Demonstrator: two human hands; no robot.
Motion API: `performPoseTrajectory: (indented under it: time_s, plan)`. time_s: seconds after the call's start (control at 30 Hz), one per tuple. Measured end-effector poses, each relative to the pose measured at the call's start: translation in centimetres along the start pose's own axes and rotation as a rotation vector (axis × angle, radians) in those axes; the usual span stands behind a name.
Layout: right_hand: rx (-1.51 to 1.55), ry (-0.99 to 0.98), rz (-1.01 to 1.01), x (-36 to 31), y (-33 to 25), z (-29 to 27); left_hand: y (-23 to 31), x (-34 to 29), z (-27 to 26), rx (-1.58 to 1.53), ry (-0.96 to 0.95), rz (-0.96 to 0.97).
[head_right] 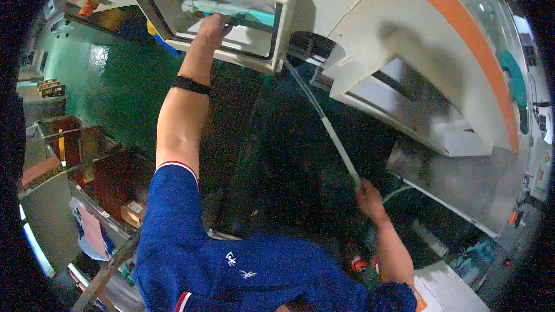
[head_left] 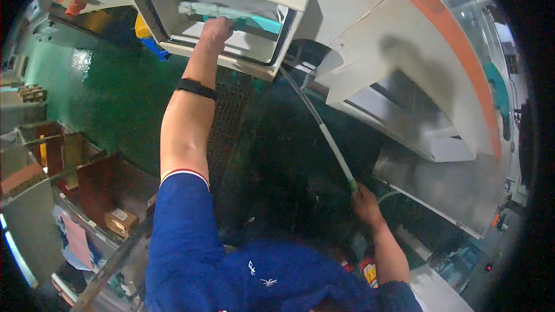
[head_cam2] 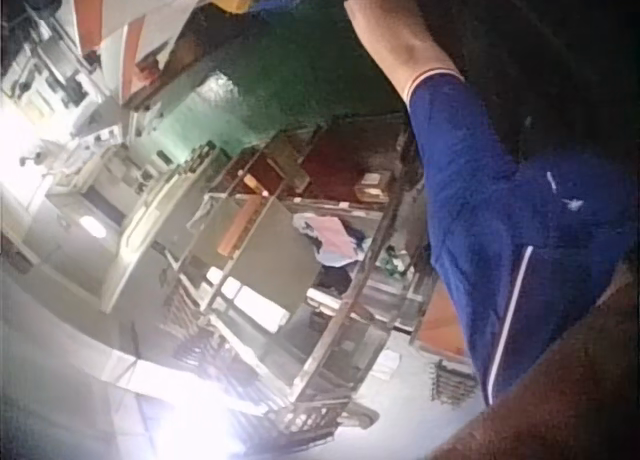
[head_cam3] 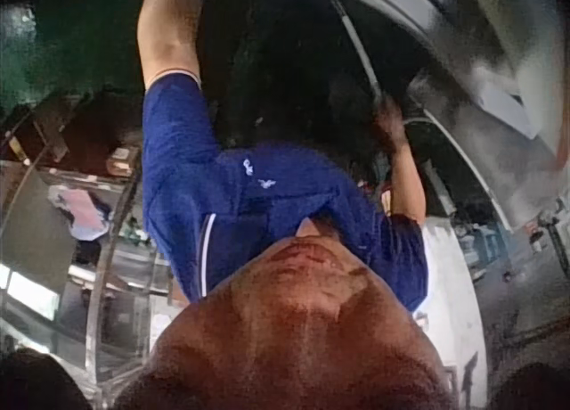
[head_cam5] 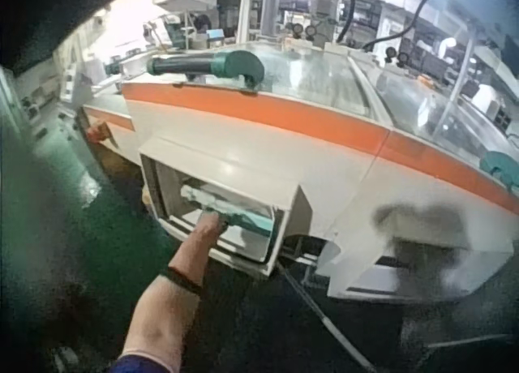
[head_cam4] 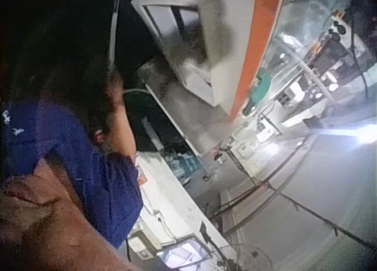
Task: The recorder uses a water hose to spray down and clean industrial mesh filters over a floor drain.
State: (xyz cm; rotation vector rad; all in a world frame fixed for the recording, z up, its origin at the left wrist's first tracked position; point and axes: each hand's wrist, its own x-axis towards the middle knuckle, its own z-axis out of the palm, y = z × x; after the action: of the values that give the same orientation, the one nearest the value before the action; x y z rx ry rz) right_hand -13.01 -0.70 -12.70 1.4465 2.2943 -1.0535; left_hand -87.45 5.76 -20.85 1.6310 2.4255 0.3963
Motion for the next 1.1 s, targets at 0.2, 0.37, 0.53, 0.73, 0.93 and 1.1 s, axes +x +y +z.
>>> performPoseTrajectory:
  time_s: [0.2, 0.37, 0.53, 0.73, 0.93, 1.1]
  plan:
    - [0.084, -0.161, 0.057, 0.1, -10.5, -5.6, 4.6, -10.4, 2.9, -0.825, 0.334, -0.612]
    - [0.083, -0.112, -0.107, -2.2, -13.6, -6.6, 27.2, -25.4, 0.2, -1.507, -0.319, -0.873]
    - [0.226, -0.151, -0.146, -2.5, -16.2, -5.0, 36.0, -27.7, -2.5, -1.812, -0.192, -0.998]
    - [0.263, -0.162, -0.239, 0.1, -15.5, 1.1, 32.7, -24.2, 1.8, -1.994, 0.163, -1.16]
    - [0.252, -0.097, -0.278, 3.1, -15.4, 3.5, 32.1, -20.4, 1.5, -1.774, 0.212, -1.194]
    - [0.29, -0.128, -0.326, 5.8, -15.3, 4.6, 30.0, -18.4, 2.7, -1.709, 0.229, -1.281]
